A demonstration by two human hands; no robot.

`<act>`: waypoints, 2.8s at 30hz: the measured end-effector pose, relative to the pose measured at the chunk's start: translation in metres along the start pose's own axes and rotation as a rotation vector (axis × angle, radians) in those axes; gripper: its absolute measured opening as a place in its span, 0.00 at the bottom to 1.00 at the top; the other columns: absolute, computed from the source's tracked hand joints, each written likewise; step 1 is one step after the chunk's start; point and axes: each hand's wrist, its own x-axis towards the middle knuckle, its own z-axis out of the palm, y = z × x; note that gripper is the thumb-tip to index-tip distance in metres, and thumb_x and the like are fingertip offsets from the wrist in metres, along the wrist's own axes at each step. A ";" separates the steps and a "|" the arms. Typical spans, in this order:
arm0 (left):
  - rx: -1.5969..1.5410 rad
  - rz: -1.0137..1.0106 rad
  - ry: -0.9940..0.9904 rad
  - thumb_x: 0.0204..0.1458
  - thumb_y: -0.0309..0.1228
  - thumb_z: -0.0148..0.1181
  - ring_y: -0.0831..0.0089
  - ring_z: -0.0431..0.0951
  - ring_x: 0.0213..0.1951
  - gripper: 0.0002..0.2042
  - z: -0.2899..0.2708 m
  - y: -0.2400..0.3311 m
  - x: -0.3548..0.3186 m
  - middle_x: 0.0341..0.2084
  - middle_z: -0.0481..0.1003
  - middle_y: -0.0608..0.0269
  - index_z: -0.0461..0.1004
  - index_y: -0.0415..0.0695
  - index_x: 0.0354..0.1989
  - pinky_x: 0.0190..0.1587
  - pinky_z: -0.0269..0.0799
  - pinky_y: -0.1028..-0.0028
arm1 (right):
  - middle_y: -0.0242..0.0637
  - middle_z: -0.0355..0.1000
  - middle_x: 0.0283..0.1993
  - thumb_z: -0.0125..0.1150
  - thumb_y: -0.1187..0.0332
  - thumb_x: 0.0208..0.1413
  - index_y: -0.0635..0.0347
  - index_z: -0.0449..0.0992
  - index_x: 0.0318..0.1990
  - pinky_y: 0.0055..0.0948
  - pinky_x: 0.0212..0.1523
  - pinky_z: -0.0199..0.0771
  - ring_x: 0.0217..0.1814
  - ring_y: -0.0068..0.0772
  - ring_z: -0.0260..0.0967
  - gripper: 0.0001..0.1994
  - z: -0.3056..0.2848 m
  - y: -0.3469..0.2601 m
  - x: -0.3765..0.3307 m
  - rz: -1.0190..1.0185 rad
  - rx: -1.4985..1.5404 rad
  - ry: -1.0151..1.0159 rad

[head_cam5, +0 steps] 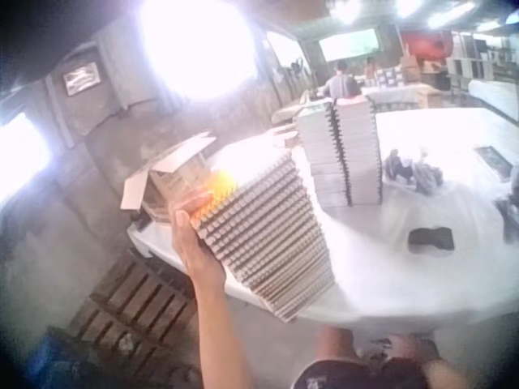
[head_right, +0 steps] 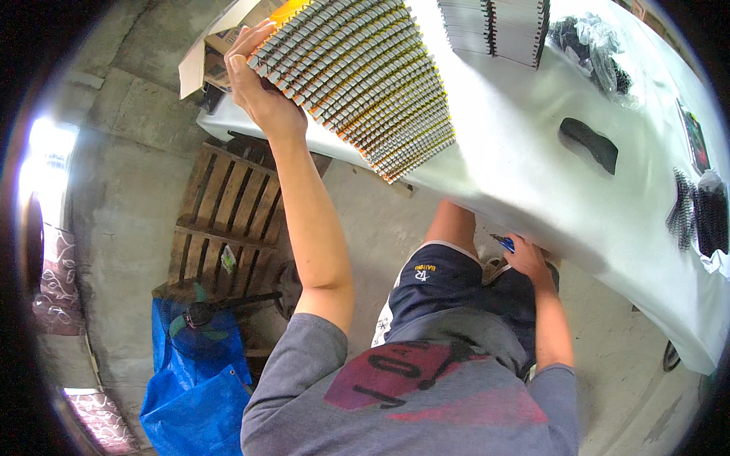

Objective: The person uses pliers to trim the spiral binding of stacked notebooks. They repeatedly grip and cut the wire coils along the spine, then place the trimmed notebooks back on the table.

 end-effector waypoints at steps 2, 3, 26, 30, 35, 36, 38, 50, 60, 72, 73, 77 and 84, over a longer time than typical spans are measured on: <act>-0.018 0.014 -0.013 0.62 0.43 0.30 0.67 0.67 0.52 0.24 -0.001 -0.002 0.000 0.39 0.73 0.56 0.73 0.40 0.37 0.65 0.50 0.61 | 0.49 0.71 0.43 0.56 0.68 0.42 0.59 0.74 0.41 0.41 0.49 0.67 0.48 0.51 0.67 0.15 0.006 -0.005 0.004 0.017 -0.012 0.028; -0.030 0.021 -0.020 0.62 0.42 0.30 0.67 0.67 0.52 0.24 -0.001 -0.003 0.002 0.39 0.74 0.57 0.74 0.40 0.37 0.65 0.50 0.61 | 0.48 0.71 0.43 0.56 0.68 0.43 0.59 0.74 0.41 0.41 0.50 0.67 0.48 0.51 0.67 0.15 0.008 -0.006 0.001 0.009 0.003 0.022; -0.069 -0.059 0.008 0.63 0.43 0.29 0.63 0.63 0.56 0.24 0.000 -0.001 -0.003 0.43 0.72 0.56 0.73 0.39 0.41 0.64 0.51 0.60 | 0.31 0.61 0.48 0.62 0.62 0.48 0.34 0.71 0.55 0.44 0.50 0.50 0.49 0.31 0.60 0.23 -0.094 -0.252 0.029 -0.530 -0.124 0.694; -0.070 -0.048 0.009 0.63 0.43 0.28 0.63 0.63 0.57 0.25 -0.001 -0.002 -0.004 0.43 0.72 0.56 0.73 0.39 0.41 0.64 0.50 0.60 | 0.31 0.61 0.47 0.62 0.61 0.48 0.31 0.70 0.56 0.45 0.49 0.50 0.48 0.30 0.60 0.24 -0.088 -0.256 0.035 -0.508 -0.151 0.684; -0.042 -0.029 0.002 0.63 0.43 0.28 0.63 0.63 0.56 0.25 -0.002 -0.003 -0.004 0.43 0.72 0.57 0.74 0.39 0.40 0.63 0.50 0.60 | 0.32 0.63 0.46 0.61 0.61 0.50 0.31 0.69 0.57 0.40 0.46 0.56 0.46 0.31 0.62 0.23 -0.084 -0.258 0.035 -0.472 -0.085 0.588; -0.034 -0.031 0.004 0.63 0.43 0.28 0.63 0.63 0.56 0.25 -0.001 -0.002 -0.004 0.43 0.72 0.57 0.74 0.39 0.40 0.63 0.50 0.61 | 0.34 0.63 0.46 0.60 0.62 0.51 0.32 0.69 0.57 0.38 0.45 0.59 0.44 0.32 0.63 0.23 -0.086 -0.259 0.034 -0.472 -0.074 0.574; -0.037 -0.028 0.007 0.63 0.42 0.28 0.63 0.63 0.56 0.25 0.000 -0.002 -0.003 0.43 0.72 0.57 0.74 0.39 0.40 0.63 0.51 0.61 | 0.35 0.64 0.44 0.60 0.62 0.52 0.34 0.69 0.57 0.34 0.41 0.62 0.41 0.33 0.65 0.23 -0.085 -0.259 0.035 -0.485 -0.018 0.553; -0.167 -0.092 0.032 0.63 0.44 0.30 0.65 0.65 0.54 0.25 0.001 -0.004 -0.004 0.43 0.73 0.56 0.73 0.38 0.40 0.60 0.55 0.63 | 0.39 0.72 0.35 0.56 0.65 0.56 0.52 0.70 0.56 0.29 0.35 0.69 0.36 0.29 0.68 0.19 -0.096 -0.257 0.044 -0.203 0.940 -0.050; -0.169 -0.090 0.008 0.63 0.45 0.31 0.66 0.65 0.53 0.25 -0.001 -0.006 -0.004 0.43 0.72 0.56 0.73 0.39 0.40 0.59 0.57 0.64 | 0.38 0.63 0.50 0.60 0.61 0.50 0.31 0.69 0.57 0.48 0.54 0.51 0.51 0.39 0.61 0.23 -0.080 -0.256 0.035 -0.436 0.009 0.588; -0.208 -0.103 0.023 0.63 0.45 0.30 0.68 0.68 0.50 0.24 0.001 -0.005 -0.003 0.44 0.71 0.55 0.72 0.39 0.41 0.56 0.61 0.66 | 0.34 0.64 0.47 0.61 0.61 0.49 0.31 0.70 0.56 0.41 0.42 0.54 0.46 0.35 0.61 0.23 -0.076 -0.253 0.034 -0.419 0.035 0.550; -0.205 -0.113 0.031 0.63 0.44 0.30 0.68 0.68 0.50 0.24 0.001 -0.004 -0.004 0.44 0.71 0.55 0.72 0.39 0.40 0.55 0.62 0.66 | 0.34 0.64 0.46 0.61 0.61 0.49 0.31 0.70 0.56 0.40 0.41 0.54 0.45 0.35 0.61 0.24 -0.076 -0.254 0.034 -0.419 0.045 0.538; -0.307 -0.176 0.049 0.63 0.46 0.31 0.68 0.69 0.49 0.24 0.000 -0.007 -0.006 0.44 0.71 0.56 0.71 0.39 0.41 0.55 0.64 0.66 | 0.34 0.64 0.45 0.61 0.61 0.48 0.31 0.69 0.57 0.39 0.40 0.55 0.44 0.35 0.61 0.25 -0.077 -0.256 0.033 -0.433 -0.013 0.574; -0.278 -0.181 0.060 0.62 0.47 0.33 0.70 0.72 0.45 0.23 0.000 -0.005 -0.005 0.42 0.71 0.58 0.70 0.40 0.42 0.50 0.68 0.69 | 0.35 0.64 0.44 0.61 0.62 0.48 0.32 0.69 0.57 0.38 0.37 0.58 0.42 0.35 0.64 0.25 -0.077 -0.259 0.033 -0.449 -0.017 0.588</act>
